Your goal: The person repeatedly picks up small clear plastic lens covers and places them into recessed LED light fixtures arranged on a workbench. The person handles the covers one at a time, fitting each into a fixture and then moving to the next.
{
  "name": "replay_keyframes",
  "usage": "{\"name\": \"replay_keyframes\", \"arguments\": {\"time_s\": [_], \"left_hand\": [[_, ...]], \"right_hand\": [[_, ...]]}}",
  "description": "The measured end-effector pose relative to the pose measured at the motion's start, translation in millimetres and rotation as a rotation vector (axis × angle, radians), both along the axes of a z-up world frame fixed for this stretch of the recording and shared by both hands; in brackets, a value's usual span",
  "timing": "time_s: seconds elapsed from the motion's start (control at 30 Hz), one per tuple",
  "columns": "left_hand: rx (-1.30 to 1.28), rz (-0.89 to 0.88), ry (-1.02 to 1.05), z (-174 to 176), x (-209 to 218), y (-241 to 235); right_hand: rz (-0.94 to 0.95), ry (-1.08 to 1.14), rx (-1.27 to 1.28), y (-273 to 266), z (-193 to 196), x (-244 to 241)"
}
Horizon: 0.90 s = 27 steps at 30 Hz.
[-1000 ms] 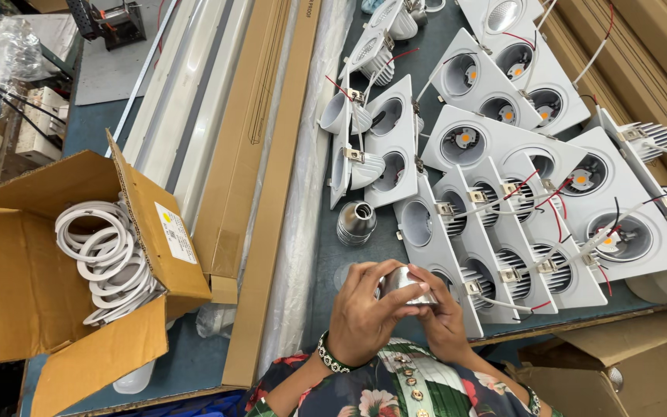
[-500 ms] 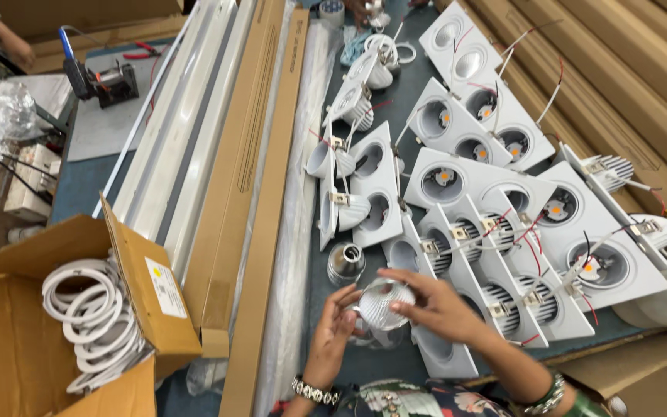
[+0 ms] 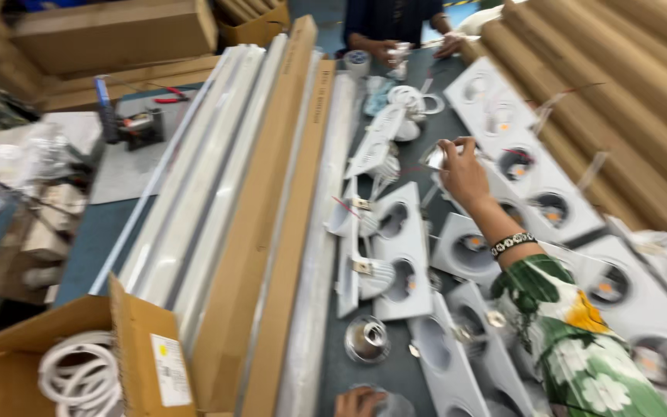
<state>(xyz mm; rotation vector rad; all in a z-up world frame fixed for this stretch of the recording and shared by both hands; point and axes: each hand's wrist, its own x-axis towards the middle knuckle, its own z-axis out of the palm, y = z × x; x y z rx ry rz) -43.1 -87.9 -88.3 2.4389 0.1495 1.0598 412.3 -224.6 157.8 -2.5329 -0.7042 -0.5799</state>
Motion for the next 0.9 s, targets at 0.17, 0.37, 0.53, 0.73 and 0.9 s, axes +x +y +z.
{"name": "replay_keyframes", "arguments": {"time_s": [0.17, 0.37, 0.53, 0.73, 0.9], "left_hand": [[0.247, -0.037, -0.001, 26, 45, -3], [0.315, -0.034, -0.022, 38, 56, 32], [0.327, 0.01, -0.003, -12, 52, -8], [0.395, 0.053, 0.063, -45, 14, -5], [0.161, -0.297, 0.787, -26, -12, 15]], "right_hand": [[-0.262, 0.006, -0.449, 41, -101, 91], [-0.257, 0.348, -0.558, 62, -172, 147], [-0.169, -0.054, -0.345, 56, -123, 133], [0.095, 0.109, 0.103, 41, 0, 51], [0.251, 0.18, 0.068, 25, 62, -49]]}}
